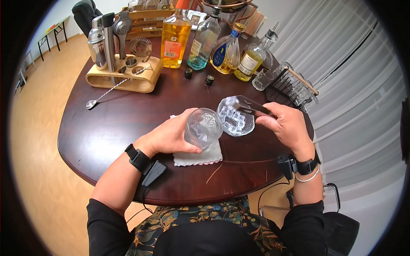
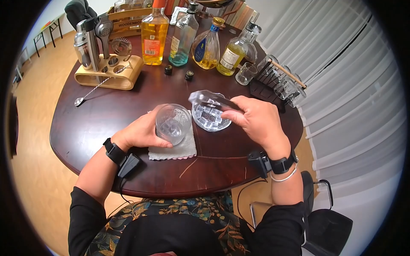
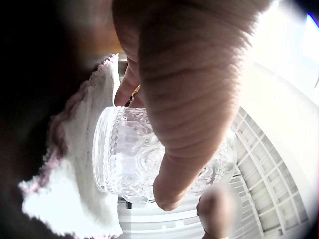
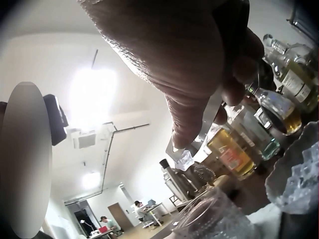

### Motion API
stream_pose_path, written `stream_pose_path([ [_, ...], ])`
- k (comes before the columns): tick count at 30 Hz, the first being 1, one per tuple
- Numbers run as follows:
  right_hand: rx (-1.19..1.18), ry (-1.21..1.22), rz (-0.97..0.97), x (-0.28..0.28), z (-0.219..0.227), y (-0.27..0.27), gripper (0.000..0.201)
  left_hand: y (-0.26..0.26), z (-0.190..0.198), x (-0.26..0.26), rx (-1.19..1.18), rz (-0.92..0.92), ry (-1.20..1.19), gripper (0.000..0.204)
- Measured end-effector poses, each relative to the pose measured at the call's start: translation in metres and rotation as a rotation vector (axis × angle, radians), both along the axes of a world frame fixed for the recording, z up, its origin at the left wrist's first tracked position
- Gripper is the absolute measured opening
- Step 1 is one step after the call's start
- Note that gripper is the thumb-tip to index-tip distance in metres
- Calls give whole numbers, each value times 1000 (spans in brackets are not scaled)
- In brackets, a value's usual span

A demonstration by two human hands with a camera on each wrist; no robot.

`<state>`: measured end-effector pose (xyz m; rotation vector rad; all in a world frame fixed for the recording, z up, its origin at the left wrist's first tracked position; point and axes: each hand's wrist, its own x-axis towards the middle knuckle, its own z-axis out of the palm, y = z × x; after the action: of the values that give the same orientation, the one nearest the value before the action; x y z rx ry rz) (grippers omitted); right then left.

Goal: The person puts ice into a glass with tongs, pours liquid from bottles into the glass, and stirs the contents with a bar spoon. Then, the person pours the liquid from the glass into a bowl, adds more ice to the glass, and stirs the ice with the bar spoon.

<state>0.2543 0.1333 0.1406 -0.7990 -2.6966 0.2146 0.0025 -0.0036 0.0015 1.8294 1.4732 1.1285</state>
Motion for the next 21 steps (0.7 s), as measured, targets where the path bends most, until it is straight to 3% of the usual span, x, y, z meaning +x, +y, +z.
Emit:
stream_pose_path([
  [7,162,-37,227,-7,-1,-25,36,1,1,2,117,-35,64,97],
  [13,250,-101,241,-11,-5,-29,44,1,0,1,139,-16,85,95],
  [19,193,-39,117,-6,-6,-15,46,1,-4,-1,147,-7,98,97],
  [21,125,-143,-9,-5,-3,-7,47,0,-5,-1,130,-3,91,98],
])
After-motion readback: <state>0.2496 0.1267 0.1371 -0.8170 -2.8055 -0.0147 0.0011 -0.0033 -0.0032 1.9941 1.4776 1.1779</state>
